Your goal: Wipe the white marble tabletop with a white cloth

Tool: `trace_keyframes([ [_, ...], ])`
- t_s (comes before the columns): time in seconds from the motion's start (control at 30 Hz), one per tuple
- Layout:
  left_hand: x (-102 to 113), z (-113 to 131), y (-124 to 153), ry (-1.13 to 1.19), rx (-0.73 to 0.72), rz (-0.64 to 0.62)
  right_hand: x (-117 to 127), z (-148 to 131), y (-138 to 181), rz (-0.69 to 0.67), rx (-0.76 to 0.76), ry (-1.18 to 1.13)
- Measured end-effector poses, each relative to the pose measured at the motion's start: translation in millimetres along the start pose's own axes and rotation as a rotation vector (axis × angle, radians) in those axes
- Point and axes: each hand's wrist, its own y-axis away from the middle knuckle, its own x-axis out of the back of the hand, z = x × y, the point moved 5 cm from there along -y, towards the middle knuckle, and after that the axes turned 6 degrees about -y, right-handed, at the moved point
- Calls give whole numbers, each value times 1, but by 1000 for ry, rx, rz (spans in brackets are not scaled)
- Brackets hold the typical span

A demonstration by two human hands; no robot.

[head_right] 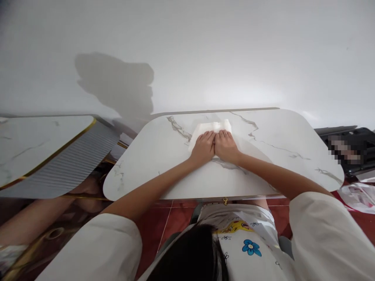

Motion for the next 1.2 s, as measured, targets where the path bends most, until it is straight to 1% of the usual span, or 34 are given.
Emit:
trace_keyframes([
  [0.07, -10, -15, -28, -5, 46, 43, -10, 17, -28, -13, -25, -57],
  [0.17, -24, -33, -68, -14, 50, 37, -21, 39, -63, -5, -118, -87],
  [0.23, -30, -42, -88, -9, 26, 28, -26, 50, -81, -6, -165, -76],
  [0.3, -34, -48, -101, 3, 22, 23, -30, 56, -92, -11, -186, -70],
  [0.43, -37, -54, -108, 33, 40, 21, -35, 62, -99, 9, -186, -81],
  [0.57, -36, -51, -104, 51, 47, 32, -38, 61, -97, 43, -190, -94],
  [0.67, -31, -46, -99, 58, 46, 13, -35, 57, -93, 13, -197, -93],
  [0.73, -25, -39, -92, 39, 37, -12, -30, 52, -85, -22, -184, -77],
  [0.8, -19, -28, -77, -4, 21, -61, -22, 44, -68, -63, -138, -53],
  [0.87, -12, -15, -53, -46, -11, -129, -13, 30, -41, -100, -58, -29],
  [0.93, -3, 2, -21, -44, -70, -156, -2, 13, -6, -97, -8, -13],
  [1.0, 9, 19, 18, -44, -101, -146, 10, -7, 32, -78, -4, 1],
  [1.1, 26, 39, 73, -13, -63, -86, 26, -37, 80, -36, -52, -19],
  [1.17, 34, 48, 99, 25, -4, -47, 32, -52, 101, -23, -81, -42],
  [1.2, 36, 52, 107, 42, 18, -33, 35, -56, 107, -10, -92, -61],
])
